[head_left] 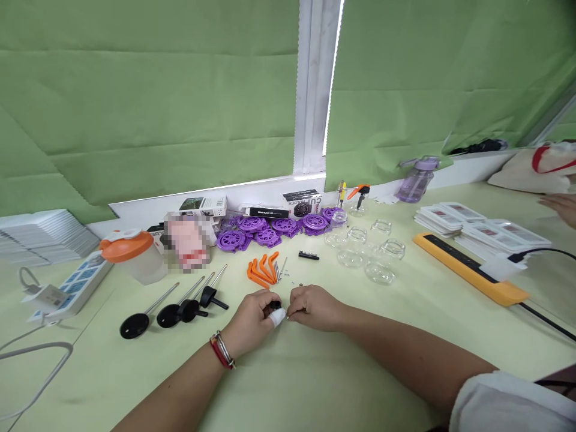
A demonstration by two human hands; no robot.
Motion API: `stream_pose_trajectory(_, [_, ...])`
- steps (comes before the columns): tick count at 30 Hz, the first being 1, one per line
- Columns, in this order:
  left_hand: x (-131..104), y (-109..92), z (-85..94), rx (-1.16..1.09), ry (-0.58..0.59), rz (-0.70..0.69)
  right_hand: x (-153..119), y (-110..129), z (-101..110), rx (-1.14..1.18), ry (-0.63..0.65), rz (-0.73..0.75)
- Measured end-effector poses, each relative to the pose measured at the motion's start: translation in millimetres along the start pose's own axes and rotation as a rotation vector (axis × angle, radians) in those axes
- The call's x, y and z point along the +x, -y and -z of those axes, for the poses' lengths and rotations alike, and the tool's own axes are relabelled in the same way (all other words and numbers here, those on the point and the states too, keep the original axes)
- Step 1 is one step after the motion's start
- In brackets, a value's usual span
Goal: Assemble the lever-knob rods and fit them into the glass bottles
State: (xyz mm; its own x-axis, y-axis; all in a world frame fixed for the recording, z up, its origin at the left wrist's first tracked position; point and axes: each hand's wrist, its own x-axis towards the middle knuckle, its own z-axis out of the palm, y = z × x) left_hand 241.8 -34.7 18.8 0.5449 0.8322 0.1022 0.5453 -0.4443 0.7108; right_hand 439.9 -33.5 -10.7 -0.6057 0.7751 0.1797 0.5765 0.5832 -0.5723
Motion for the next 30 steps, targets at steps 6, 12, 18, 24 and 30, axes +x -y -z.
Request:
stream_pose_trajectory(6, [0, 0, 0.7, -0.014, 0.011, 0.012, -1, 5, -1, -0.08, 0.006, 0.006])
stream_pose_trajectory(12, [0, 1, 0.6, -0.016, 0.012, 0.009, -1, 5, -8, -0.133, -0.01, 0.05])
stream_pose_trajectory(18, [1, 3, -1.1, -0.014, 0.007, 0.0, -2, 3, -11, -0.131, -0.025, 0.057])
stream_pose_trajectory(24, [0, 3, -1.7, 0.004, 0.003, -0.012, 2, 7, -6, -0.039, -0.122, 0.01])
stream_pose_trajectory(30, [0, 5, -5.3, -0.045, -0.001, -0.027, 11, 20, 2, 0.277, -0.377, -0.018])
